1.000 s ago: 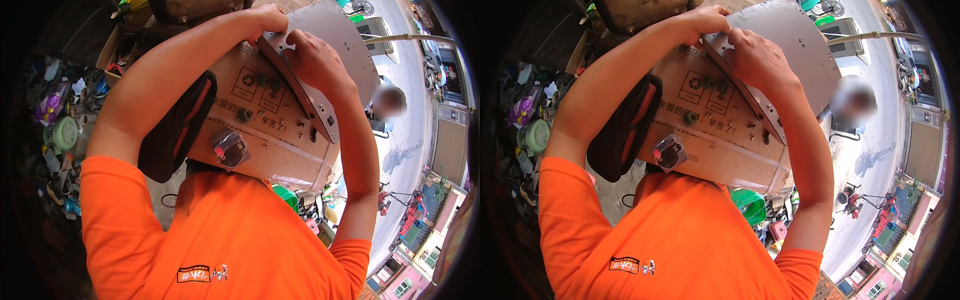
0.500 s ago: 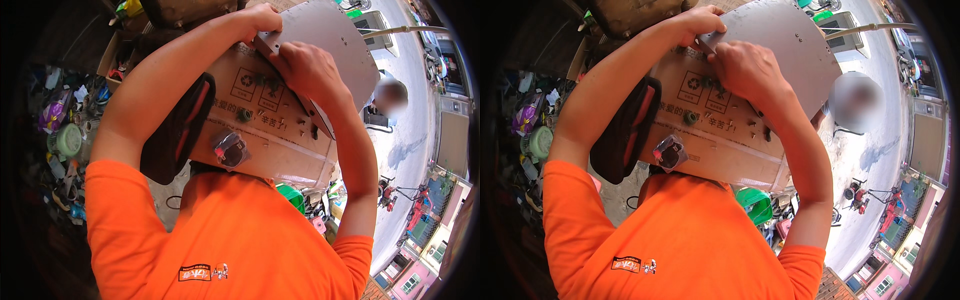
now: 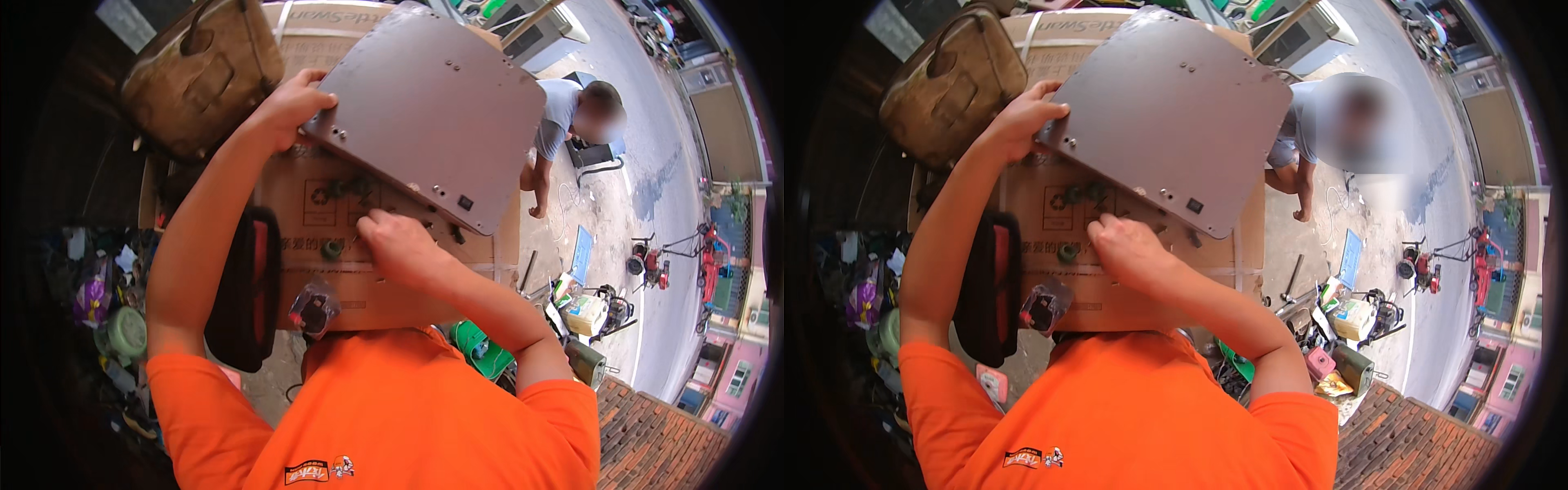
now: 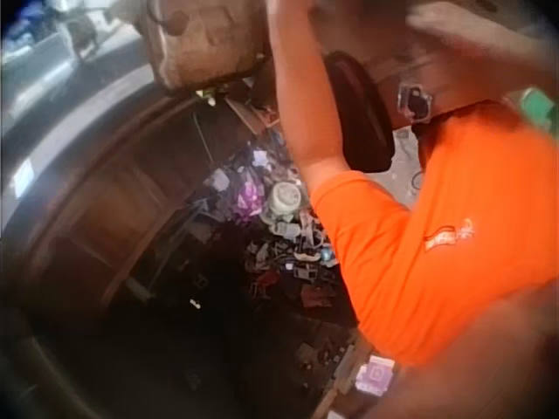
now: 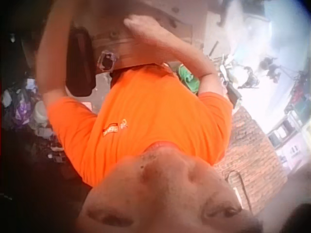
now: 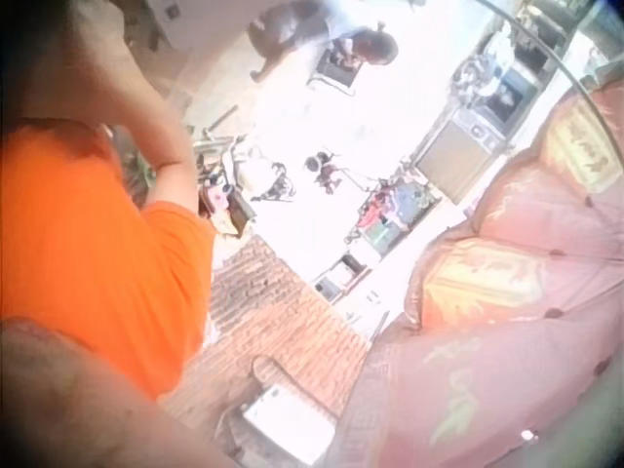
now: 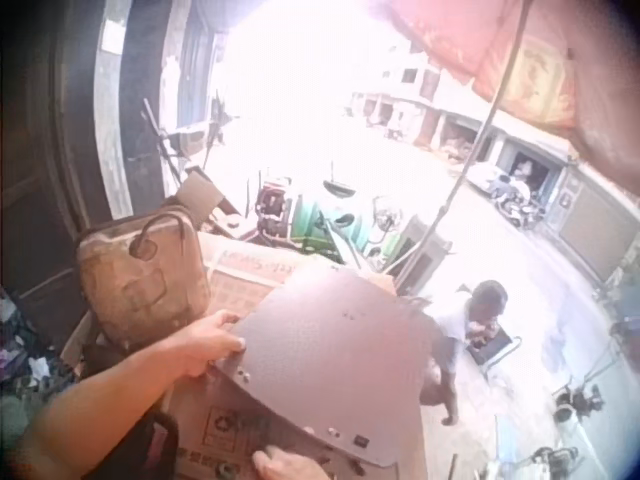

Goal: The person opens a small plastic case, removes a black electronic component, and installs it into a disassembled appliance on a cardboard work surface. They use a cordless drill to secure screws, then reattach the appliance's metal back cover and fasten it with screws.

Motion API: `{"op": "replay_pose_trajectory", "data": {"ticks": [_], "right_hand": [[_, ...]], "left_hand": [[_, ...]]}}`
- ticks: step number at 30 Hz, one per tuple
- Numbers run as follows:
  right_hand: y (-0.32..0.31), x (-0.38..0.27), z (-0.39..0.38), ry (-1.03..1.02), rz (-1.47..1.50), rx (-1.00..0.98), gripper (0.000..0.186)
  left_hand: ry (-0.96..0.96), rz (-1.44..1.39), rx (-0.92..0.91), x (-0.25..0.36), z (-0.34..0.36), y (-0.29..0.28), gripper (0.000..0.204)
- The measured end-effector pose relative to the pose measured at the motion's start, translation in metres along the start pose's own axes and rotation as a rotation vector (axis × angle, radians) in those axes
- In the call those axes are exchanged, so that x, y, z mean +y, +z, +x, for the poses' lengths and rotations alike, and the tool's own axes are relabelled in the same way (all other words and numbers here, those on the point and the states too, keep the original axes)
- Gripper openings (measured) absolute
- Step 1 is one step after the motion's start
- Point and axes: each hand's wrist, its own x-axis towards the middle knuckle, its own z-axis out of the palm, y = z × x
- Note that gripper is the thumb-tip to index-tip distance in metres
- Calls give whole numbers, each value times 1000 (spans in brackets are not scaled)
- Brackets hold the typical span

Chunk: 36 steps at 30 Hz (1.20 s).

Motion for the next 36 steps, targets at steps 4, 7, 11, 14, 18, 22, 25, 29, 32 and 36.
{"op": "replay_pose_trajectory", "data": {"ticks": [4,7,11,14,18,22,25,29,32,36], "right_hand": [[-32,0,-17,-62,119,75,15],[-83,25,-28,-77,305,292,17],[-139,106,-32,202,518,554,14],[-170,180,-30,374,708,791,11],[-178,259,-22,466,727,1070,15],[-142,315,-13,487,1012,1172,16],[-130,300,5,495,1384,1123,18],[-131,284,15,602,1350,1121,23],[-130,283,16,583,1248,1160,23],[-127,287,14,510,1290,1177,19]], "left_hand": [[7,-97,-36,-2,3,1,52],[3,-104,-36,0,-1,0,52],[-32,-203,-47,6,-7,-1,51],[-34,-213,-107,1,6,-11,50],[-108,-18,-60,22,9,-3,58],[-123,297,-89,47,21,6,89],[-312,440,-83,70,32,10,103],[-320,359,-53,49,62,0,108],[-254,236,-47,50,81,4,102],[-208,92,13,57,99,15,91]]}}
